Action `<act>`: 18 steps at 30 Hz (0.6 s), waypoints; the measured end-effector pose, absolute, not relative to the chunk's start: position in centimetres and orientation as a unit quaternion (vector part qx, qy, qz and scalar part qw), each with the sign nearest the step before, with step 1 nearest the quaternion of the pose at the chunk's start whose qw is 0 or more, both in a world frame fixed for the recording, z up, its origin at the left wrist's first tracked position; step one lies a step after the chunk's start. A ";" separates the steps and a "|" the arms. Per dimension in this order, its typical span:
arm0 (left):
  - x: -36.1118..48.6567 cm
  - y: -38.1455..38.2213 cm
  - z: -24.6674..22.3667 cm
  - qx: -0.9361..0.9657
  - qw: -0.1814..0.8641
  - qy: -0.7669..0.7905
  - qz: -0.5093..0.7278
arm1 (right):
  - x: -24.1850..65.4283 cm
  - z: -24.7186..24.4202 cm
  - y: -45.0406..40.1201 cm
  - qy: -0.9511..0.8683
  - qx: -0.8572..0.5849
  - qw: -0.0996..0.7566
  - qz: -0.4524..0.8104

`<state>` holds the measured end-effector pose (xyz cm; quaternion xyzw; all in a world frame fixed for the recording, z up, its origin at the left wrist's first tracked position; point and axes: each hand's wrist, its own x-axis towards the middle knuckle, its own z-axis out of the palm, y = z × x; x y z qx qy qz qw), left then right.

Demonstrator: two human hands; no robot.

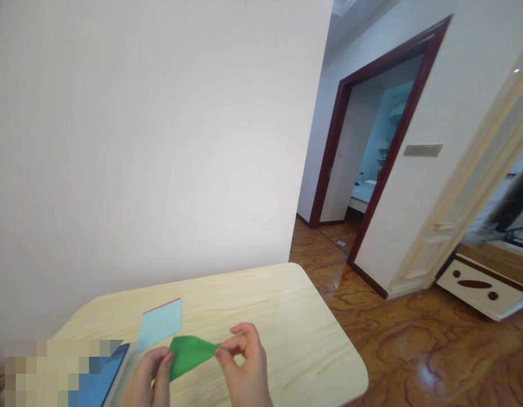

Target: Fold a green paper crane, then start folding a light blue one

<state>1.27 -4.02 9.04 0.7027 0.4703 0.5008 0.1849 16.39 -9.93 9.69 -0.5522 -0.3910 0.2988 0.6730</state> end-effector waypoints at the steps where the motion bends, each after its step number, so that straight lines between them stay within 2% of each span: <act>1: 1.3 -4.0 8.9 0.706 0.172 0.470 0.501 | 16.4 9.7 -9.9 -0.395 -0.558 0.670 0.289; 7: 1.2 -3.8 8.2 0.716 0.136 0.469 0.499 | 16.6 9.4 -10.0 -0.399 -0.561 0.672 0.274; 14: 1.2 -3.7 7.9 0.714 0.159 0.474 0.491 | 17.0 9.2 -9.8 -0.368 -0.515 0.692 0.346; 18: 1.3 -3.2 7.6 0.714 0.178 0.476 0.482 | 17.7 9.3 -9.4 -0.363 -0.547 0.682 0.323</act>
